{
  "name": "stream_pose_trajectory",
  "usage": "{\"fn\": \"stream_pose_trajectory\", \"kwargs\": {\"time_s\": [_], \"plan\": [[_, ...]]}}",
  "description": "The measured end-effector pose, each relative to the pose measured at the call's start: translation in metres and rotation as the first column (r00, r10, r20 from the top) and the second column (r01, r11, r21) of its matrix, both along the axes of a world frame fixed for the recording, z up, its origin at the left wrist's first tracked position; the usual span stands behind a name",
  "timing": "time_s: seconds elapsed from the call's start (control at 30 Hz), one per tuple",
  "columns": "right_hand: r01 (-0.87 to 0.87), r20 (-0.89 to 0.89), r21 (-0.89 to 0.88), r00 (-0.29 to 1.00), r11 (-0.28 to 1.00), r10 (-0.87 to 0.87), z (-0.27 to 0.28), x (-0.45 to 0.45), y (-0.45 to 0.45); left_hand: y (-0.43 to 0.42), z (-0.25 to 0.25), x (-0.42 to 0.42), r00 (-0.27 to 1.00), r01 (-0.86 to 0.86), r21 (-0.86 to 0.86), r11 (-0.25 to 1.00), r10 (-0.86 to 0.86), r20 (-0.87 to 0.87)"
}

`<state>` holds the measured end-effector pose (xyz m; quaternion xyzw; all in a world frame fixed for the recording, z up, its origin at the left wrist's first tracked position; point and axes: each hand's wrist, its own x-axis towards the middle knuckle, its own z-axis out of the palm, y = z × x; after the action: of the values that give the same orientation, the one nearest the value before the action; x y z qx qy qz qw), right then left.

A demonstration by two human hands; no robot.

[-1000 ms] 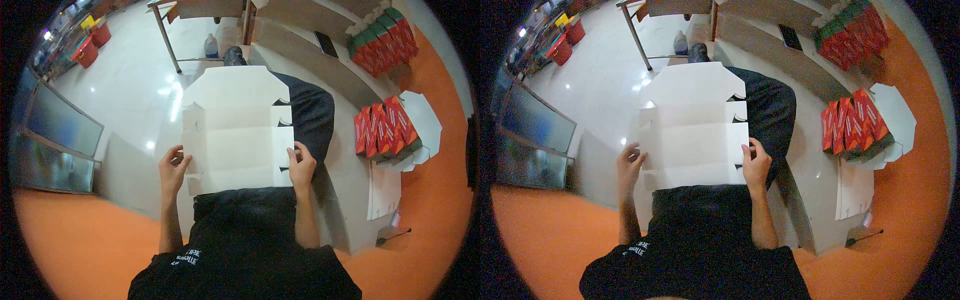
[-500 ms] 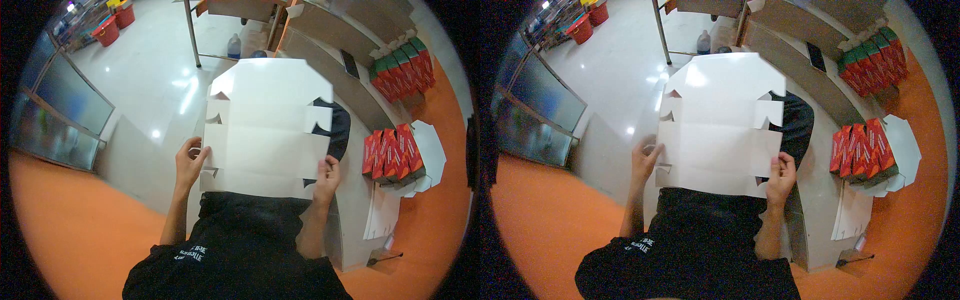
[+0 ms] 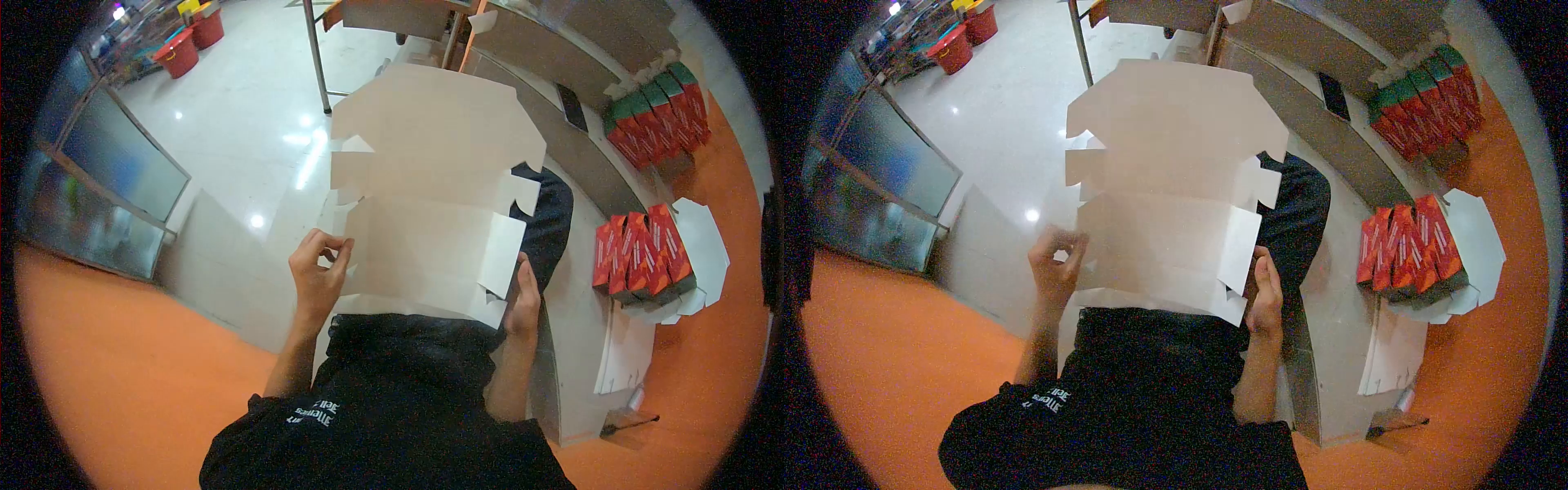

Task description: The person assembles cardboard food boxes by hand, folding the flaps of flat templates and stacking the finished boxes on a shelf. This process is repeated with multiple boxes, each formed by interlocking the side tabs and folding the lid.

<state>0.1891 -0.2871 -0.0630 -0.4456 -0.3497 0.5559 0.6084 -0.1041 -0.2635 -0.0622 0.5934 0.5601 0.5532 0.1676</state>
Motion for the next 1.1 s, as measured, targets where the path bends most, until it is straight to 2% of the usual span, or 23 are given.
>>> {"fn": "stream_pose_trajectory", "kwargs": {"time_s": [0.07, 0.1, 0.2, 0.27, 0.33, 0.37, 0.43, 0.53, 0.57, 0.67, 0.73, 0.8, 0.87, 0.9, 1.0, 1.1], "plan": [[-0.001, -0.034, -0.049, 0.999, 0.999, -0.001, -0.011, 0.000, 0.001, 0.000, 0.001, 0.005, 0.999, -0.017, 0.049, 0.999, 0.019, -0.034], [-0.140, -0.076, 0.092, 0.986, 0.986, 0.147, -0.019, 0.003, 0.005, 0.001, 0.001, 0.008, 0.999, -0.022, 0.066, 0.998, 0.025, -0.043], [-0.237, 0.046, -0.087, 0.969, 0.968, 0.242, -0.031, 0.014, 0.006, 0.000, 0.002, 0.012, 0.999, -0.013, 0.075, 0.997, 0.016, -0.040], [-0.092, 0.136, -0.101, 0.985, 0.991, 0.105, -0.044, 0.005, 0.010, -0.001, 0.005, 0.015, 0.999, 0.028, 0.051, 0.998, -0.027, -0.023], [-0.109, 0.225, -0.078, 0.966, 0.991, 0.124, -0.024, -0.006, 0.011, -0.003, 0.010, 0.018, 0.995, 0.098, 0.005, 0.995, -0.098, 0.000], [-0.125, 0.271, -0.071, 0.952, 0.990, 0.140, -0.019, -0.007, 0.012, -0.002, 0.011, 0.017, 0.980, 0.197, -0.020, 0.980, -0.196, 0.031], [-0.166, 0.361, -0.059, 0.916, 0.984, 0.176, -0.011, -0.008, 0.013, 0.001, 0.013, 0.016, 0.922, 0.382, -0.059, 0.922, -0.376, 0.097], [-0.146, 0.387, -0.046, 0.909, 0.988, 0.152, 0.004, -0.005, 0.019, 0.022, 0.006, 0.010, 0.844, 0.486, -0.061, 0.872, -0.450, 0.290], [-0.152, 0.288, -0.085, 0.942, 0.985, 0.170, 0.012, -0.003, 0.019, 0.027, 0.007, 0.004, 0.805, 0.533, -0.217, 0.817, -0.412, 0.427], [-0.198, 0.370, -0.168, 0.895, 0.966, 0.248, 0.023, 0.005, 0.022, 0.036, 0.018, 0.007, 0.693, 0.636, -0.257, 0.727, -0.393, 0.604], [-0.211, 0.443, -0.232, 0.846, 0.950, 0.296, 0.028, 0.007, 0.022, 0.037, 0.006, 0.007, 0.622, 0.695, -0.262, 0.669, -0.378, 0.685], [-0.246, 0.324, -0.106, 0.908, 0.963, 0.267, 0.020, 0.012, 0.020, 0.040, -0.021, -0.017, 0.619, 0.640, -0.317, 0.700, -0.225, 0.753], [-0.302, 0.197, -0.044, 0.932, 0.952, 0.304, 0.012, 0.018, 0.023, 0.040, -0.021, -0.005, 0.634, 0.679, -0.268, 0.683, -0.363, 0.682], [-0.360, 0.263, 0.008, 0.901, 0.933, 0.345, 0.012, 0.017, 0.026, 0.040, -0.015, -0.003, 0.648, 0.684, -0.245, 0.687, -0.418, 0.637], [-0.404, 0.241, -0.126, 0.874, 0.906, 0.423, 0.019, 0.013, 0.022, 0.036, 0.002, 0.002, 0.660, 0.705, -0.283, 0.650, -0.456, 0.597], [-0.464, 0.325, -0.089, 0.823, 0.882, 0.466, 0.015, 0.002, 0.022, 0.033, 0.012, 0.007, 0.804, 0.594, -0.564, 0.574, -0.447, 0.392]]}}
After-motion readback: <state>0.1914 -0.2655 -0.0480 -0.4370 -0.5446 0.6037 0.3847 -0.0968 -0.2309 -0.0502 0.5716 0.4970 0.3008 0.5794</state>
